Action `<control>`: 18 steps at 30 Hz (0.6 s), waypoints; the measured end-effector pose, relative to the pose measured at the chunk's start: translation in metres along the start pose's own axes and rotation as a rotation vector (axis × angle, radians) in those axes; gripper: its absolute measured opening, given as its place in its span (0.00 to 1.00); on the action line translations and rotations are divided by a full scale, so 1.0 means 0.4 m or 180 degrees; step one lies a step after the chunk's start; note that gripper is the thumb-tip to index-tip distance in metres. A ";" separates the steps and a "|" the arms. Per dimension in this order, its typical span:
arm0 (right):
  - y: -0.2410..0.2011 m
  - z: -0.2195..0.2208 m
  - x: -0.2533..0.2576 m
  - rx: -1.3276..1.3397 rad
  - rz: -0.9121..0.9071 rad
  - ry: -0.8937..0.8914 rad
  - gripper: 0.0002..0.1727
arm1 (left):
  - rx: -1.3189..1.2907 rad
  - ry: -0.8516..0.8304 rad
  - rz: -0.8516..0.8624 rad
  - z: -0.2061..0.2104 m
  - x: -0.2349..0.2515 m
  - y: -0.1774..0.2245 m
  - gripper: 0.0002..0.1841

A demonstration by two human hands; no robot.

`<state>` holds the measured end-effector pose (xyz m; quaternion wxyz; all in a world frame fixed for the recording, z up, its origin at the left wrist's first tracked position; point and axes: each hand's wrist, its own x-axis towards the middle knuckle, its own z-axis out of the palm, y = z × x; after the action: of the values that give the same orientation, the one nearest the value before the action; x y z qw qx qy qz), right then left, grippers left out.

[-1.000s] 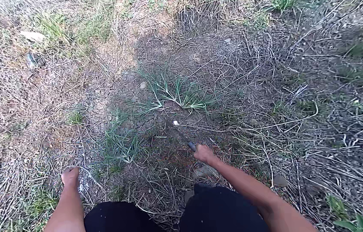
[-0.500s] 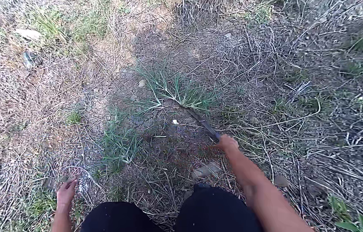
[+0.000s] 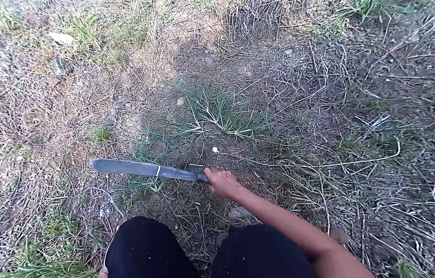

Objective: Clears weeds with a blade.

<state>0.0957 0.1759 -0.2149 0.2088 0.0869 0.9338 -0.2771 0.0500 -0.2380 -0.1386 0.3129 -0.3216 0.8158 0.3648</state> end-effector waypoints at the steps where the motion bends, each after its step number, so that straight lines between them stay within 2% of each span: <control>1: -0.013 -0.014 0.010 -0.0116 -0.0180 0.0014 0.25 | -0.0800 0.0120 0.1322 0.040 -0.019 -0.038 0.19; 2: 0.000 -0.021 0.020 -0.0205 -0.0264 0.0021 0.24 | -0.1385 -0.0388 0.1997 0.061 -0.002 -0.038 0.21; 4: 0.117 -0.007 0.035 -0.0241 0.0001 0.0067 0.25 | -0.1724 -0.0994 0.2018 0.078 0.004 -0.002 0.26; 5: 0.210 0.014 0.035 -0.0177 0.0433 0.0048 0.27 | -0.1750 -0.1030 0.1924 0.075 0.000 0.001 0.27; 8: 0.475 0.095 -0.025 0.0444 0.2375 -0.0148 0.30 | -0.1812 -0.0835 0.1748 0.067 -0.037 -0.002 0.26; 9: 0.519 0.105 -0.050 0.0597 0.2782 -0.0150 0.32 | -0.1734 -0.0782 0.1710 0.065 -0.048 0.010 0.26; 10: 0.532 0.107 -0.067 0.0676 0.2950 -0.0158 0.33 | -0.1490 -0.0752 0.1722 0.055 -0.054 0.031 0.24; 12: 0.522 0.114 -0.087 0.1004 0.2955 -0.0245 0.32 | -0.0684 -0.1084 0.2006 0.038 -0.037 0.089 0.24; 13: 0.514 0.116 -0.089 0.1311 0.2905 -0.0240 0.28 | -0.0113 -0.1322 0.2277 0.035 -0.029 0.142 0.28; 14: 0.508 0.137 -0.089 0.1799 0.2814 -0.0144 0.20 | 0.0431 -0.1409 0.2580 0.044 -0.047 0.210 0.30; 15: 0.496 0.154 -0.092 0.2379 0.2726 -0.0003 0.13 | 0.0866 -0.1412 0.2910 0.068 -0.090 0.285 0.32; 16: 0.481 0.154 -0.098 0.2880 0.2677 0.0103 0.10 | 0.1159 -0.1386 0.3248 0.106 -0.147 0.357 0.32; 18: 0.452 0.121 -0.141 0.3231 0.2621 0.0286 0.10 | 0.1447 -0.1514 0.3814 0.211 -0.284 0.468 0.28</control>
<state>0.2132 0.2969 -0.3141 0.1916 0.5367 0.5851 -0.5770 0.0002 -0.0384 -0.0256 0.2875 0.3480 0.8185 0.3555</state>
